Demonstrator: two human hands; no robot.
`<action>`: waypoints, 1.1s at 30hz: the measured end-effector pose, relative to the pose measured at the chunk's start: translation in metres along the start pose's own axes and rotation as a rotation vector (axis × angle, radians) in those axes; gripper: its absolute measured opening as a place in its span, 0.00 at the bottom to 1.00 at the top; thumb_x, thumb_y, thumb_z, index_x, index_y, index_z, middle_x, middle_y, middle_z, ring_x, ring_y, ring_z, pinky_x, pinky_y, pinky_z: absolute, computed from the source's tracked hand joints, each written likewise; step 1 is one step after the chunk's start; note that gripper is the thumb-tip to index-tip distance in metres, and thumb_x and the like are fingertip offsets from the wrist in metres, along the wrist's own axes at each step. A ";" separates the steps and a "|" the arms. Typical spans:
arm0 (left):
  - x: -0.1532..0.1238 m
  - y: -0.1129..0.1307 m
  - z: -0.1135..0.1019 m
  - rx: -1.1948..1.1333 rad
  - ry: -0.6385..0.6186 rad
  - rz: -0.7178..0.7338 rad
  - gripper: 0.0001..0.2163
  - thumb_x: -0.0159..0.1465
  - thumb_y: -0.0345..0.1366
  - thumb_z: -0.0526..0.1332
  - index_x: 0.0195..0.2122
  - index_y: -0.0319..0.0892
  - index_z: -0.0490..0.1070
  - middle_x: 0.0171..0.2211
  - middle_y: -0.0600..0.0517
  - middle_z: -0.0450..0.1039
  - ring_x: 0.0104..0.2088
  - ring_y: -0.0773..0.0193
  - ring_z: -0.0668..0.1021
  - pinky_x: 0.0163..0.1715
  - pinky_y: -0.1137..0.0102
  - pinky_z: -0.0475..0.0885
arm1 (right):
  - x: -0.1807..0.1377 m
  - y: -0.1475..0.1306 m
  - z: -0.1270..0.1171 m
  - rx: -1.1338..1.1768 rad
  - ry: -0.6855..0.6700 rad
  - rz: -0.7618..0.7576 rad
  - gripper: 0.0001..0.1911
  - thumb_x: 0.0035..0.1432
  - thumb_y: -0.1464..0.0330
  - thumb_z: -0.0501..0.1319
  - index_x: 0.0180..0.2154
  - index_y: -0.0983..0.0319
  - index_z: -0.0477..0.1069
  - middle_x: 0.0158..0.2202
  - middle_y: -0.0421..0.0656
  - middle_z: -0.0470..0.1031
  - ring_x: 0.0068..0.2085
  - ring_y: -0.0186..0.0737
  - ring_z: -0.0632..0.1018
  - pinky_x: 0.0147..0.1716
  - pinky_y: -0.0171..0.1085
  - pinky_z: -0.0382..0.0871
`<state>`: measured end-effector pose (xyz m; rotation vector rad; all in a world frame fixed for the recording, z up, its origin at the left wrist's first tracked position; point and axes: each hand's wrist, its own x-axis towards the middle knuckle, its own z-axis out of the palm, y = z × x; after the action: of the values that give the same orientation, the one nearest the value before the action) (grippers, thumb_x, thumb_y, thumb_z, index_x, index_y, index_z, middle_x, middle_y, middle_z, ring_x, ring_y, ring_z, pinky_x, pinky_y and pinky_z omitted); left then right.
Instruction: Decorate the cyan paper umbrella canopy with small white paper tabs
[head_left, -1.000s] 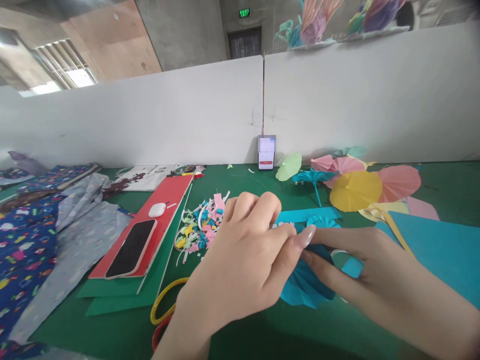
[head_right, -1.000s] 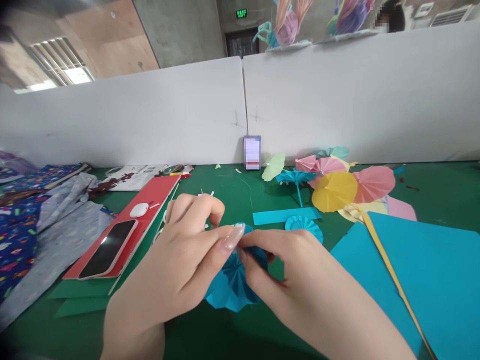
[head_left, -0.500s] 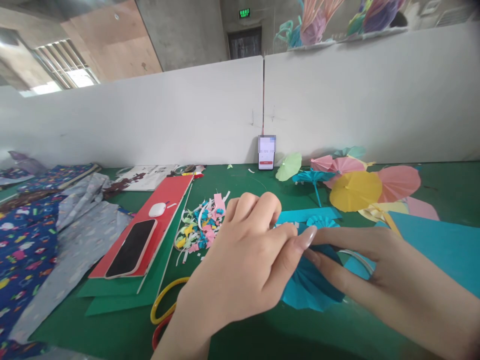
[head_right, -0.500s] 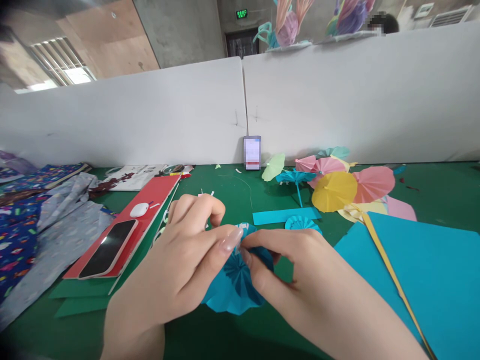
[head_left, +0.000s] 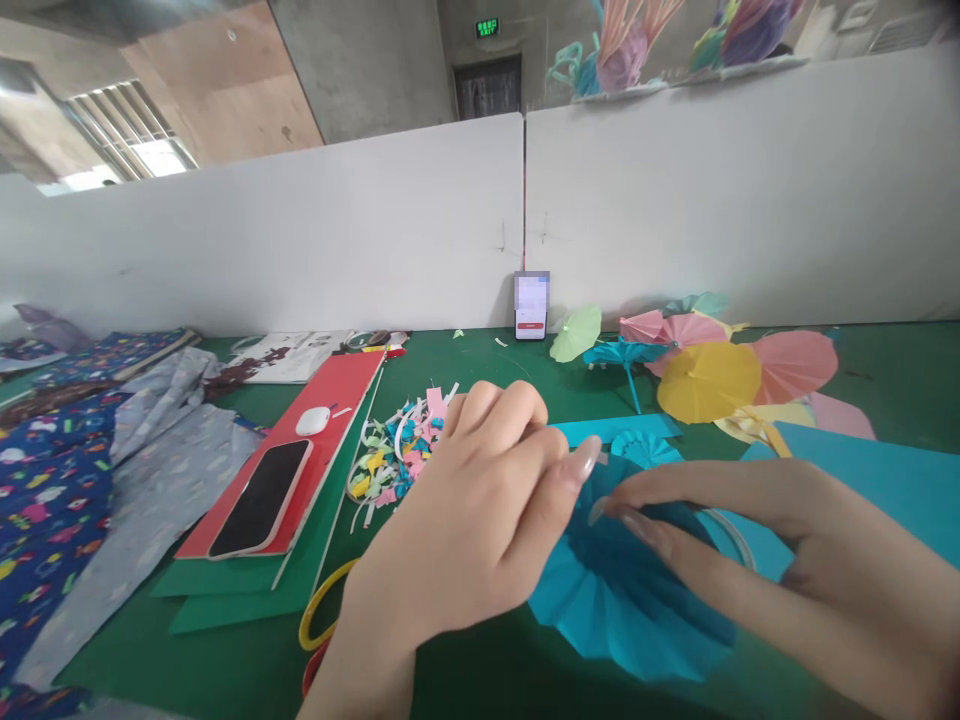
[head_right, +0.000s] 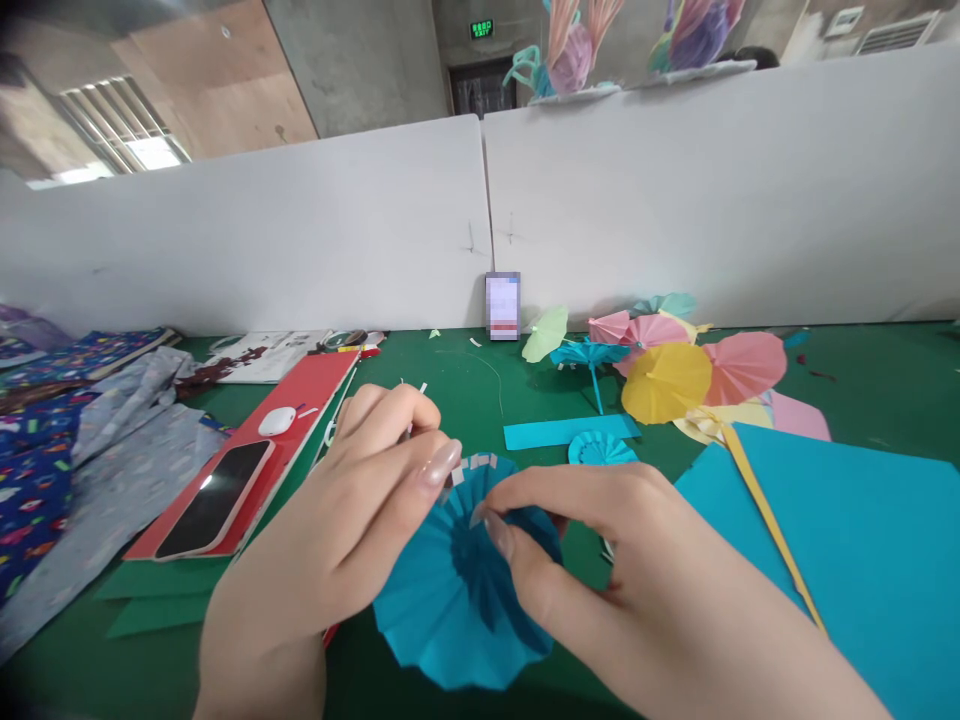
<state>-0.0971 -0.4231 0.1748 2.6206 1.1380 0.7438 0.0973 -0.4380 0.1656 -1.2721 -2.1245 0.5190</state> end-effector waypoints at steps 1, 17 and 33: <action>0.000 -0.001 -0.001 -0.029 -0.004 -0.004 0.14 0.70 0.33 0.43 0.25 0.41 0.56 0.32 0.53 0.57 0.34 0.64 0.60 0.36 0.65 0.57 | -0.001 0.000 0.000 0.001 0.000 -0.004 0.11 0.56 0.65 0.56 0.33 0.43 0.76 0.29 0.29 0.80 0.28 0.36 0.81 0.18 0.26 0.73; 0.002 0.003 -0.001 -0.104 -0.135 0.046 0.15 0.71 0.37 0.40 0.28 0.43 0.56 0.29 0.56 0.54 0.33 0.66 0.61 0.46 0.63 0.55 | -0.001 -0.006 0.008 -0.005 0.024 0.059 0.11 0.55 0.59 0.56 0.32 0.51 0.78 0.27 0.40 0.81 0.28 0.45 0.80 0.21 0.36 0.75; 0.003 0.000 0.000 -0.028 -0.089 0.003 0.13 0.70 0.36 0.43 0.27 0.42 0.56 0.31 0.54 0.56 0.34 0.63 0.60 0.38 0.64 0.57 | -0.011 0.000 0.005 -0.053 -0.055 0.081 0.10 0.55 0.60 0.57 0.36 0.43 0.75 0.33 0.31 0.81 0.33 0.39 0.80 0.27 0.33 0.77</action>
<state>-0.0950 -0.4211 0.1756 2.6047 1.0921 0.6323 0.0979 -0.4476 0.1589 -1.3928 -2.1523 0.5402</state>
